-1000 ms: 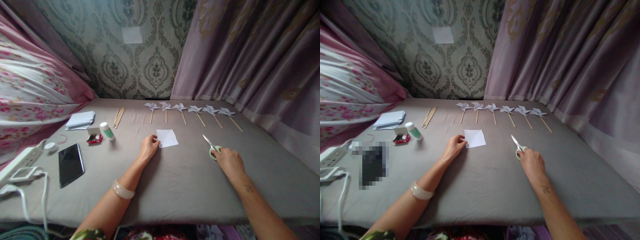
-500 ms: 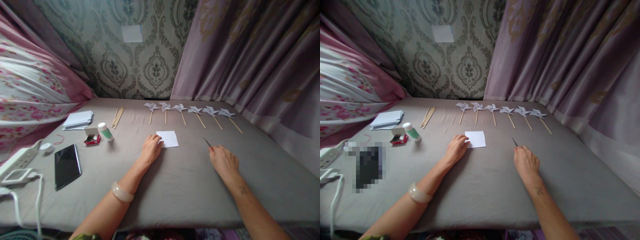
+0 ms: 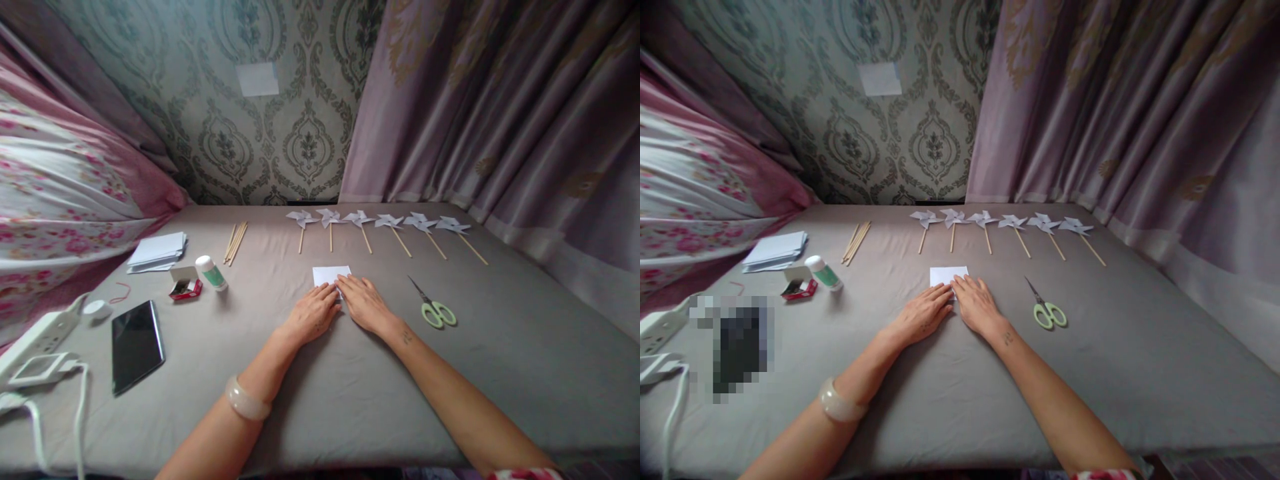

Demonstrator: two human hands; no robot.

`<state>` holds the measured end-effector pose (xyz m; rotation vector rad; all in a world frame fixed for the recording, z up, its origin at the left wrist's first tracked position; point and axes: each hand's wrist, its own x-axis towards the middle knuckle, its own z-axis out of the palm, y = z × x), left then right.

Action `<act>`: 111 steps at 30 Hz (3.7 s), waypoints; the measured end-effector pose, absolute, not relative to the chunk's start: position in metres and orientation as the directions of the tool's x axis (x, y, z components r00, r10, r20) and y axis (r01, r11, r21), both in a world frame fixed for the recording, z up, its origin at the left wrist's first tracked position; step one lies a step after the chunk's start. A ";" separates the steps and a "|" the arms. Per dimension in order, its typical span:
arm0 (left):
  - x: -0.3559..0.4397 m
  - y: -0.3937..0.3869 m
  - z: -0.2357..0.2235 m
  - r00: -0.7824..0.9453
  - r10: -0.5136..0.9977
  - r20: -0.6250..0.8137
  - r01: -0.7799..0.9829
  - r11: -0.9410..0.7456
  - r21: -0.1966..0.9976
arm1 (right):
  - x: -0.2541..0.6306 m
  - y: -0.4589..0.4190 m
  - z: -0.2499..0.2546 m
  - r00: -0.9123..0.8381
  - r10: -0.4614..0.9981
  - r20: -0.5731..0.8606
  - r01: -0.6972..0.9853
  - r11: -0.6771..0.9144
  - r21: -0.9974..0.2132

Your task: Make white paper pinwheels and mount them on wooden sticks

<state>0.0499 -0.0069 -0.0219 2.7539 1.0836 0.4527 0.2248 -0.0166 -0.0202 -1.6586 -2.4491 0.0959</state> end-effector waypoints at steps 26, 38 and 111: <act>-0.029 0.021 0.027 -0.368 0.531 0.763 0.732 -0.340 0.590 | 0.224 -0.016 -0.047 -0.216 0.794 0.568 0.811 0.470 -0.349; -0.092 0.034 0.025 -0.750 0.456 0.478 0.601 0.171 0.780 | 0.221 -0.015 -0.036 -0.054 0.753 0.656 0.718 0.485 -0.499; 0.071 0.012 -0.004 0.204 0.976 -0.079 -0.146 0.110 0.983 | 0.224 -0.011 -0.013 0.221 0.975 -0.024 -0.241 0.031 -0.970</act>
